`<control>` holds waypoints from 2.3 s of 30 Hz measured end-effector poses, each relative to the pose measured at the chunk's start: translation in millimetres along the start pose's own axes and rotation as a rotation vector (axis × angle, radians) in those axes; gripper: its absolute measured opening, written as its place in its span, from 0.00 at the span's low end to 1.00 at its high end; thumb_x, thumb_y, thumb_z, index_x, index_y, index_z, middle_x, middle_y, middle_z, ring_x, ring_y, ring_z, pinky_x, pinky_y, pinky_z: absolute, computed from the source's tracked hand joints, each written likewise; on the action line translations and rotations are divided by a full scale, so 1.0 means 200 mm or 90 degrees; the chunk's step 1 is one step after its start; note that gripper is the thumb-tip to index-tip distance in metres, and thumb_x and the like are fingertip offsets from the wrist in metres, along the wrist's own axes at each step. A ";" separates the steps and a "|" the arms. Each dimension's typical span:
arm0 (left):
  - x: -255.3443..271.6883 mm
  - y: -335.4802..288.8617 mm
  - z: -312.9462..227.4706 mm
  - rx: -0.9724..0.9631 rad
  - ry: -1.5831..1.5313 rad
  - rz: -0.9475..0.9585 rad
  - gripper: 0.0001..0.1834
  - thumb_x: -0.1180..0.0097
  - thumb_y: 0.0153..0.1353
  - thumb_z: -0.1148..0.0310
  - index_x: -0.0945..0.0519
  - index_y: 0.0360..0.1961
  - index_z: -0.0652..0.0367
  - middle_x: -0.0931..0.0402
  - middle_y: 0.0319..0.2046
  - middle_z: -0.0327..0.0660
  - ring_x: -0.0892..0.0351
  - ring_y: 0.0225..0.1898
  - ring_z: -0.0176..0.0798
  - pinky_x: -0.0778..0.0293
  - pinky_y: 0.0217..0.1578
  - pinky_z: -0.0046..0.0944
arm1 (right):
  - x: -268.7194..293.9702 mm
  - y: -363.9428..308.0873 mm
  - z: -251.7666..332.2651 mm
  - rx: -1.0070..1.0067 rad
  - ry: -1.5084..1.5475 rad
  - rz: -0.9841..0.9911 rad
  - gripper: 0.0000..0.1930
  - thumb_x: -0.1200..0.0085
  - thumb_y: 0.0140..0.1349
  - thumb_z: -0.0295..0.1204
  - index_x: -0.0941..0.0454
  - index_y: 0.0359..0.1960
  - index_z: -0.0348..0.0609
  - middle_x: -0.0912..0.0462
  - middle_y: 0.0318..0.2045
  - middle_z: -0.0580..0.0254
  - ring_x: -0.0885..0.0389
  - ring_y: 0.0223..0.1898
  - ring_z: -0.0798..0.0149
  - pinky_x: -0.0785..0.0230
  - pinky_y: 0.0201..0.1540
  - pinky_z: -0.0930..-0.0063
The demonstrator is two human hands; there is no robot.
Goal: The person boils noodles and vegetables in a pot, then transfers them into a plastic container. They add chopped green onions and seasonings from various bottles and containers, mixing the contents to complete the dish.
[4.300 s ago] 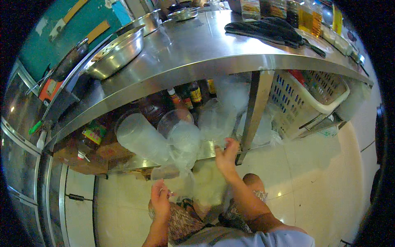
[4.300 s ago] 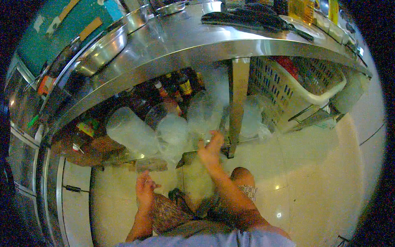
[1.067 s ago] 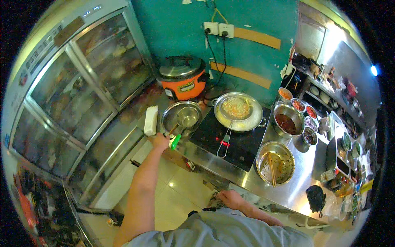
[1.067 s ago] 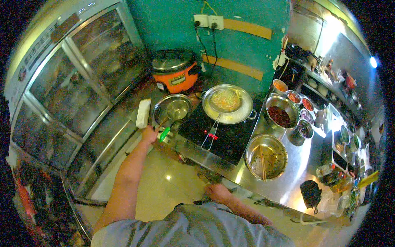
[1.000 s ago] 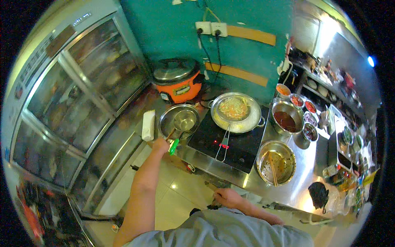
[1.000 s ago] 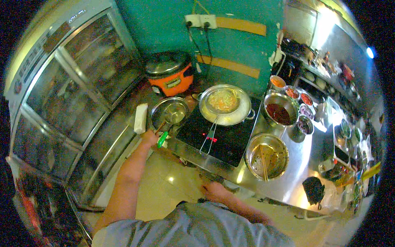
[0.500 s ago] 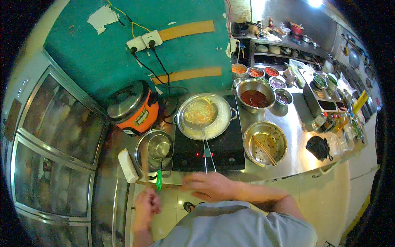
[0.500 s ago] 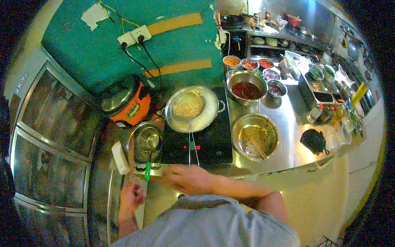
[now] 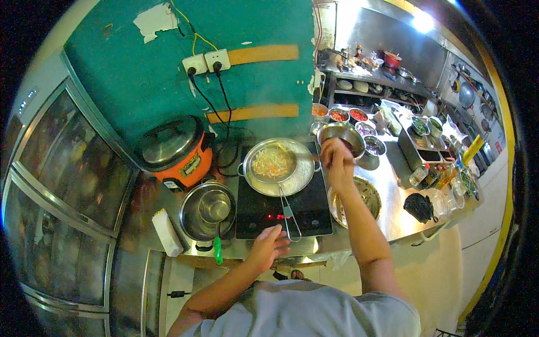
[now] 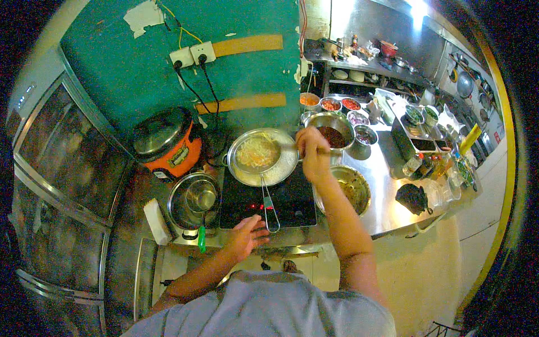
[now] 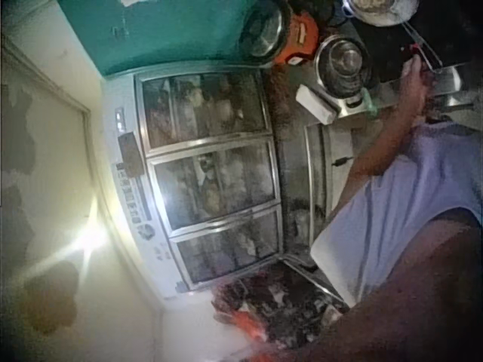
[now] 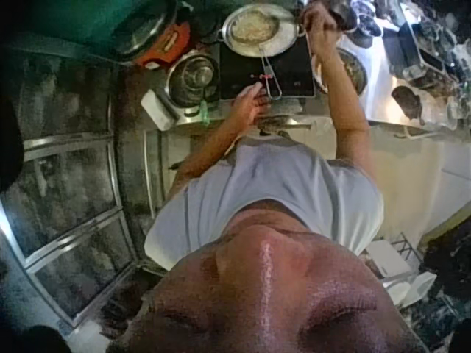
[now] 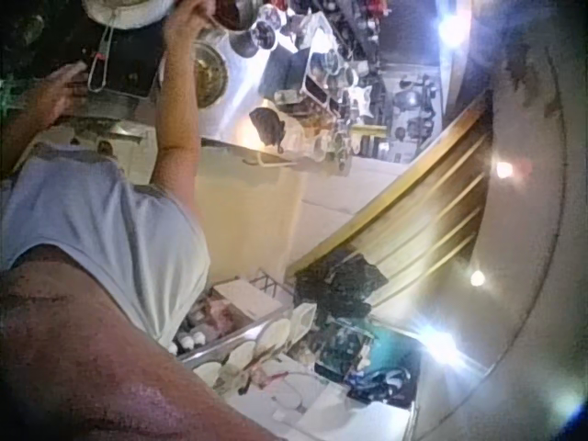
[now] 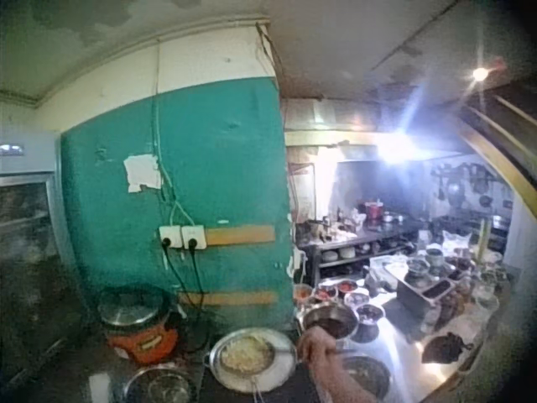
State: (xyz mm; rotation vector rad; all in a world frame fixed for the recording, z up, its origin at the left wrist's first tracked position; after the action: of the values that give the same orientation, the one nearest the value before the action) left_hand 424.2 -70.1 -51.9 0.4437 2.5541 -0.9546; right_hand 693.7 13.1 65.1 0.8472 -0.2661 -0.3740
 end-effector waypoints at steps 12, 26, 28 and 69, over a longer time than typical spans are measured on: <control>-0.16 0.28 0.09 0.054 -0.095 -0.048 0.15 0.49 0.75 0.55 0.26 0.55 0.50 0.34 0.26 0.33 0.37 0.22 0.32 0.38 0.21 0.38 | -0.11 0.39 -0.89 -0.213 0.105 0.032 0.25 0.54 0.78 0.44 0.26 0.23 0.42 0.26 0.20 0.69 0.31 0.22 0.73 0.38 0.27 0.73; -0.10 0.13 0.08 -0.005 0.002 -0.082 0.12 0.49 0.75 0.58 0.24 0.54 0.49 0.37 0.22 0.29 0.41 0.16 0.28 0.42 0.15 0.33 | -0.11 0.34 -1.03 -0.368 -0.131 0.125 0.25 0.45 0.71 0.50 0.19 0.27 0.39 0.18 0.20 0.61 0.22 0.21 0.66 0.30 0.29 0.68; -0.09 0.14 0.07 -0.003 -0.018 -0.074 0.12 0.49 0.75 0.59 0.24 0.54 0.50 0.37 0.22 0.29 0.41 0.17 0.28 0.42 0.16 0.34 | -0.03 0.30 -0.97 -0.348 -0.116 0.136 0.26 0.46 0.71 0.51 0.19 0.25 0.40 0.18 0.20 0.62 0.23 0.22 0.67 0.30 0.29 0.69; -0.06 0.13 0.04 -0.011 0.061 -0.044 0.14 0.50 0.75 0.61 0.24 0.57 0.50 0.29 0.25 0.35 0.30 0.19 0.34 0.33 0.16 0.39 | -0.18 0.28 -0.53 -0.259 -0.089 0.382 0.20 0.41 0.70 0.42 0.20 0.29 0.36 0.18 0.23 0.59 0.25 0.27 0.66 0.28 0.36 0.65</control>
State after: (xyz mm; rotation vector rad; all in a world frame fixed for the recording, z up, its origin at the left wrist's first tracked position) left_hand 448.0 -59.6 -66.0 0.4072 2.6780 -0.9560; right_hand 712.2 134.5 37.4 0.3138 -0.5354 0.0792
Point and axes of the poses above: each hand's wrist, its own y-axis towards the middle knuckle, its own x-axis out of the back of the hand, z = x × y, the point moved 2 cm from there along y, towards the middle knuckle
